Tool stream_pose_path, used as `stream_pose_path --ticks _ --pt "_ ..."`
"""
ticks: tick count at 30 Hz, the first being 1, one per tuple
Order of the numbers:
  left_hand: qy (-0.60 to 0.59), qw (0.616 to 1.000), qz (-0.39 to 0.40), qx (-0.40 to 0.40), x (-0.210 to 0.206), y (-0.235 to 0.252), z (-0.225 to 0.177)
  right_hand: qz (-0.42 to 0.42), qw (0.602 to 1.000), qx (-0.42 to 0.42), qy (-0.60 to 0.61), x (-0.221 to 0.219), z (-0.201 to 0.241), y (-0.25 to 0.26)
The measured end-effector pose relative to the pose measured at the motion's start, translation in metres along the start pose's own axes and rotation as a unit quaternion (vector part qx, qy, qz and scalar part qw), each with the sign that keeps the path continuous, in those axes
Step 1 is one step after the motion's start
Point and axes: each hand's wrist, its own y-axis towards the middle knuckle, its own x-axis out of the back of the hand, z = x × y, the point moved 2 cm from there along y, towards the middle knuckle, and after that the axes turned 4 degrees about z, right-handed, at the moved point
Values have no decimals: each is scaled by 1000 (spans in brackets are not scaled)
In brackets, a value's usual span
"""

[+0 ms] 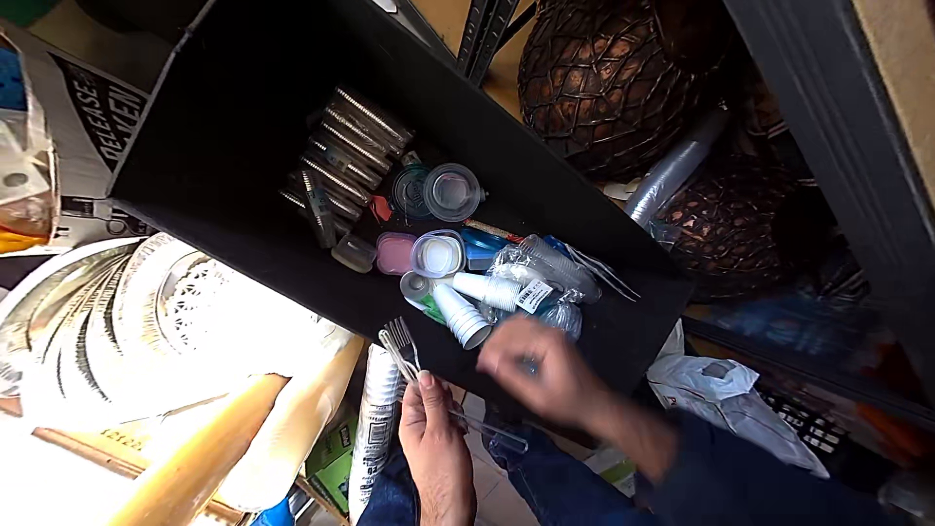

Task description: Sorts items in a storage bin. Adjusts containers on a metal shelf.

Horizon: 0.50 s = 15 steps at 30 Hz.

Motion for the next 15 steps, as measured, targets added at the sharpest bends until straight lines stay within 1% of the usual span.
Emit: stream_pose_path --ticks 1,2,3,5,6,7,8,9,10,11,12,14,15 --pt "-8 1000 -3 0 4 0 -1 -78 996 -18 -30 11 -29 33" --pt "-12 1000 9 -5 8 -1 1 -111 989 -63 -77 21 -62 70" --pt "-14 999 35 -12 12 -2 4 -102 979 -122 -130 29 -98 111" --pt "-13 996 84 -17 21 -6 13 -21 947 -230 -224 28 -167 181" --pt "-10 995 97 -17 26 -6 16 31 928 -269 -258 20 -190 205" --pt "-7 995 102 -12 32 -5 16 91 909 -291 -282 12 -201 224" --pt "-5 995 100 -7 38 -3 14 164 889 -315 -289 6 -198 239" --pt "-6 995 96 -4 44 0 13 232 862 -347 -288 0 -181 249" --pt "-11 996 93 -5 48 2 12 221 857 -349 -309 -9 -173 249" --pt "-17 995 94 -8 50 1 11 128 873 -314 -351 -23 -176 239" --pt "-26 995 98 -10 51 0 10 31 880 -264 -393 -34 -187 229" --pt "-37 995 95 -6 52 -1 7 182 838 -305 -413 -13 -164 232" --pt "-39 996 85 -2 53 -2 5 215 832 -293 -419 -4 -162 231"
